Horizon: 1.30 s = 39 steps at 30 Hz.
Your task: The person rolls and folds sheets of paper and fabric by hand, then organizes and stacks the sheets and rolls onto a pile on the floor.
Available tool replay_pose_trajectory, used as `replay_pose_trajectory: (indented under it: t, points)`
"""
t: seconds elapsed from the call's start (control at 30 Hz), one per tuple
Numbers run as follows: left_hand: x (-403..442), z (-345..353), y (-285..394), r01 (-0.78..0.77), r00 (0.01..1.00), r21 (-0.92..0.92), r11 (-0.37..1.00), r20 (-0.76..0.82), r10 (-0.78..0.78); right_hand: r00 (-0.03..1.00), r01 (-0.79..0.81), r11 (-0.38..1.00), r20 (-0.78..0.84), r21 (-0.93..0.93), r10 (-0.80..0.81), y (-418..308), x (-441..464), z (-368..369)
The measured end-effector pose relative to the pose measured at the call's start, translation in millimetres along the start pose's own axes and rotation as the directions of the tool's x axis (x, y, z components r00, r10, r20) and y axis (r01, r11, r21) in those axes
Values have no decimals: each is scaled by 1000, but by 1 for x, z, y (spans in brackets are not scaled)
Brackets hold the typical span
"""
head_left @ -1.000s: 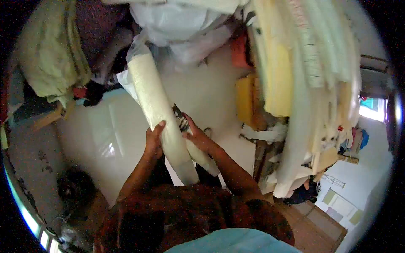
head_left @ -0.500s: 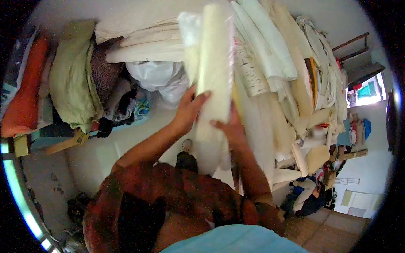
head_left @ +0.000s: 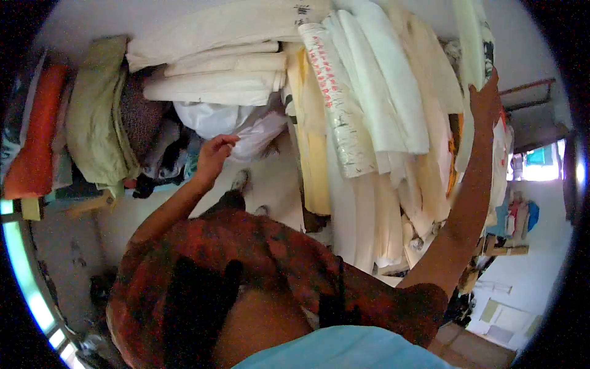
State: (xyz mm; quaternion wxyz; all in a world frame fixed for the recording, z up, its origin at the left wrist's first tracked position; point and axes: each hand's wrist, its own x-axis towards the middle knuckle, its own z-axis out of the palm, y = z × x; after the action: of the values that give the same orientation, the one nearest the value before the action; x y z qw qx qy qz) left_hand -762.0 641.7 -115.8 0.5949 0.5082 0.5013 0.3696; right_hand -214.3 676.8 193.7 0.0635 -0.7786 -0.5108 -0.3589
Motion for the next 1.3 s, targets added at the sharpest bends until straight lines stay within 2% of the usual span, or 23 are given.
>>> replay_pose_trajectory:
  t: [0.03, 0.13, 0.17, 0.27, 0.3, 0.4, 0.43, 0.47, 0.5, 0.53, 0.57, 0.6, 0.63, 0.73, 0.8, 0.9, 1.0, 1.1, 1.13, 1.17, 1.23, 1.27, 1.3]
  points:
    - [8, -9, -2, 37, 998, -27, 999, -44, -39, 998, 60, 997, -22, -51, -61, -4, 10, 24]
    - [42, -35, 2, 127, 985, -43, 991, -110, -131, 992, 38, 989, 128, -144, -19, -42, 52, 111]
    - [57, -41, -18, 20, 994, -58, 998, -103, -26, 983, 53, 985, 182, -166, -23, -46, 55, 135]
    - [93, -61, -2, 110, 990, -86, 990, -85, -117, 937, 70, 997, 346, -37, -53, -34, 41, 201]
    - [104, -68, 2, 107, 984, -143, 984, -128, -125, 915, 69, 997, 395, 42, -80, -29, 36, 215]
    - [162, -89, -17, 10, 991, 71, 997, -133, -1, 824, -7, 952, 542, 305, -167, -2, 17, 251]
    - [185, -97, -20, -214, 957, 256, 943, -139, 255, 796, -55, 926, 576, 373, -185, 7, 14, 258]
    - [210, -108, -18, -222, 949, 355, 908, -137, 285, 778, -94, 902, 596, 421, -197, 17, 13, 260]
    - [225, -111, 1, -159, 928, 437, 885, -239, 284, 787, -89, 909, 587, 408, -187, 28, 10, 260]
    - [241, -125, 18, -376, 832, 573, 728, -136, 537, 834, 10, 950, 522, 311, -179, 46, 14, 269]
    - [261, -132, 35, -407, 791, 646, 646, -106, 603, 872, 99, 975, 454, 200, -182, 54, 16, 276]
    - [290, -141, 41, -398, 724, 783, 478, -53, 688, 885, 114, 967, 420, 227, -203, 53, 19, 270]
    - [307, -144, 61, -409, 700, 807, 426, -22, 714, 895, 130, 959, 387, 253, -224, 49, 25, 257]
    - [371, -158, 94, -349, 565, 935, 61, 158, 810, 911, 209, 954, 311, 217, -270, 46, 31, 234]
    - [373, -149, 117, -283, 742, 953, 105, 148, 653, 915, 205, 965, 319, 164, -248, 28, 36, 219]
    - [398, -148, 120, -255, 815, 967, 17, 205, 541, 916, 240, 936, 259, 258, -306, -9, 28, 198]
    - [386, -135, 153, -186, 930, 977, 104, 140, 341, 909, 189, 894, 271, 406, -316, -76, 11, 177]
    - [400, -140, 155, -187, 947, 982, 1, 180, 266, 889, 214, 789, 219, 576, -401, -162, -7, 130]
    - [408, -145, 153, -198, 959, 980, 31, 187, 211, 879, 138, 764, 278, 631, -388, -185, -13, 128]
    - [417, -151, 149, -207, 968, 976, 63, 195, 156, 874, -24, 696, 354, 717, -334, -216, -24, 119]
    - [420, -154, 151, -218, 974, 972, 88, 212, 74, 769, -241, 426, 440, 872, -464, -260, -42, 125]
    - [416, -151, 160, -224, 974, 971, 79, 221, 46, 654, -458, 323, 560, 828, -509, -289, -42, 112]
    - [412, -149, 164, -230, 973, 971, 71, 230, 19, 605, -409, 286, 492, 866, -625, -307, -45, 115]
